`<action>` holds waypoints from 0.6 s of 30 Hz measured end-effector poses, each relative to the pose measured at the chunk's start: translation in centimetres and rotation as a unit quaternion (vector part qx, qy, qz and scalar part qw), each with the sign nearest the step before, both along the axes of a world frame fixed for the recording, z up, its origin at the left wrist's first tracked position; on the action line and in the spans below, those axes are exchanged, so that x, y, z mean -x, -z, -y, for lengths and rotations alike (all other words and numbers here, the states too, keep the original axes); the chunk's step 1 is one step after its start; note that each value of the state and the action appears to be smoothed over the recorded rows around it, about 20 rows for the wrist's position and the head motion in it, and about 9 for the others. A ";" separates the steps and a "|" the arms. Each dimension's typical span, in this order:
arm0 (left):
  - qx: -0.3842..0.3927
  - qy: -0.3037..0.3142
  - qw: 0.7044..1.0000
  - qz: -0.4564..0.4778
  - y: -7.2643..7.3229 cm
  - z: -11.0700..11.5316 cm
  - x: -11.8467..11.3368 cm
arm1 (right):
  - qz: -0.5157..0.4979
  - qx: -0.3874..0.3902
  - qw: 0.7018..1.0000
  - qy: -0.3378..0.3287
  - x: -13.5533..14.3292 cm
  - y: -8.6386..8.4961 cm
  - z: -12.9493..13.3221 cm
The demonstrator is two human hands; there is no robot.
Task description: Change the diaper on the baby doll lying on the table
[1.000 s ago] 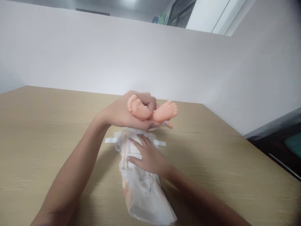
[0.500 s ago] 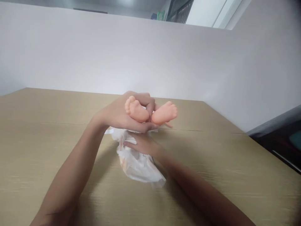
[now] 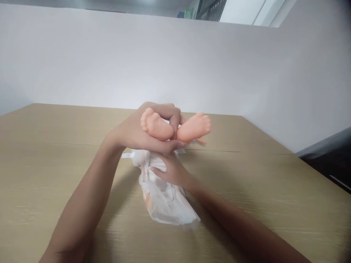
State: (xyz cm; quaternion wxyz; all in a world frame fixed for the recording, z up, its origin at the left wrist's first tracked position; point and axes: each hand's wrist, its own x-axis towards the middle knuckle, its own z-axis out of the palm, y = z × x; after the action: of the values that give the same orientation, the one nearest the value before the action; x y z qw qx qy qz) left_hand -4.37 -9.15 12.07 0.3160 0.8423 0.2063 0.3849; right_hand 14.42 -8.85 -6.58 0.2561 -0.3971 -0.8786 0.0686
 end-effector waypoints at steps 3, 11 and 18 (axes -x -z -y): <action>-0.008 -0.016 1.000 0.010 -0.1 0.2 -0.1 | -0.023 0.002 1.000 -0.007 -0.3 -0.3 0.2; 0.007 -0.022 1.000 -0.014 -0.2 0.2 -0.2 | 0.044 0.058 0.997 0.005 -0.6 -2.2 6.1; 0.007 -0.004 1.000 -0.025 -0.2 0.4 -0.1 | 0.145 0.125 0.982 0.005 -0.4 -0.9 6.2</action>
State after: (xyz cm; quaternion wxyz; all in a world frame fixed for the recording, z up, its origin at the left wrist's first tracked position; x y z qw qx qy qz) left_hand -4.26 -9.53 12.23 0.3147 0.8486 0.2202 0.3637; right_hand 14.84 -15.07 -5.70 0.0751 -0.4359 -0.8890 0.1183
